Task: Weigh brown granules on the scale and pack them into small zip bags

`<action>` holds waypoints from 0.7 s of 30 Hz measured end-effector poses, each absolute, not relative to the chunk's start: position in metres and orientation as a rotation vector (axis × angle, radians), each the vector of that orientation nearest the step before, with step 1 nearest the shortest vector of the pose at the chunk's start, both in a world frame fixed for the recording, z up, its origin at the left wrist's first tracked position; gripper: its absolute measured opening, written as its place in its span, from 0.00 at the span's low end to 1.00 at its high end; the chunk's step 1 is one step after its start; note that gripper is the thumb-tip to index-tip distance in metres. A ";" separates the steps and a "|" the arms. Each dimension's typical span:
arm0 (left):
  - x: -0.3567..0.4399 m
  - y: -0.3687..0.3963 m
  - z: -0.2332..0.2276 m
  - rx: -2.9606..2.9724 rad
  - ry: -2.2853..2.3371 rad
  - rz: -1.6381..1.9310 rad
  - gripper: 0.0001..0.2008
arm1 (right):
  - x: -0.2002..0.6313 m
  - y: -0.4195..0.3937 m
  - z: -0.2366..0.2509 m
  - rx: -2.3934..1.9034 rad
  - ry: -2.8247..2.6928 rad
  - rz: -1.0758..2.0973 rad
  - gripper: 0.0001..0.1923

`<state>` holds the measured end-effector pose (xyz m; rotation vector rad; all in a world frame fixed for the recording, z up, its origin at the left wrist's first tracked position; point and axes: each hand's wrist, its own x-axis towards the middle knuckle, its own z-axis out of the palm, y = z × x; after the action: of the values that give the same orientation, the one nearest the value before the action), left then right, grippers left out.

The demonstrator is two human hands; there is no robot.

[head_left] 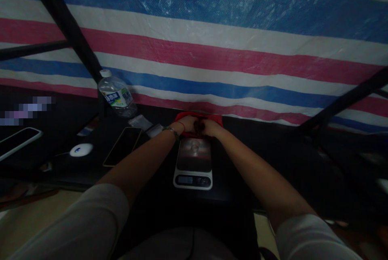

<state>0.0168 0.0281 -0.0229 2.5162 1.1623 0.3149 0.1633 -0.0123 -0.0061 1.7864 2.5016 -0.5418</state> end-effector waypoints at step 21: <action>-0.037 -0.046 0.002 2.371 0.763 0.538 0.23 | 0.146 -0.005 -0.011 1.688 2.526 -0.278 0.43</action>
<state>-0.0366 -0.0457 0.0021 2.3709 0.7631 0.5376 0.1465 -0.0055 -0.0113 1.6876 2.5256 -0.2775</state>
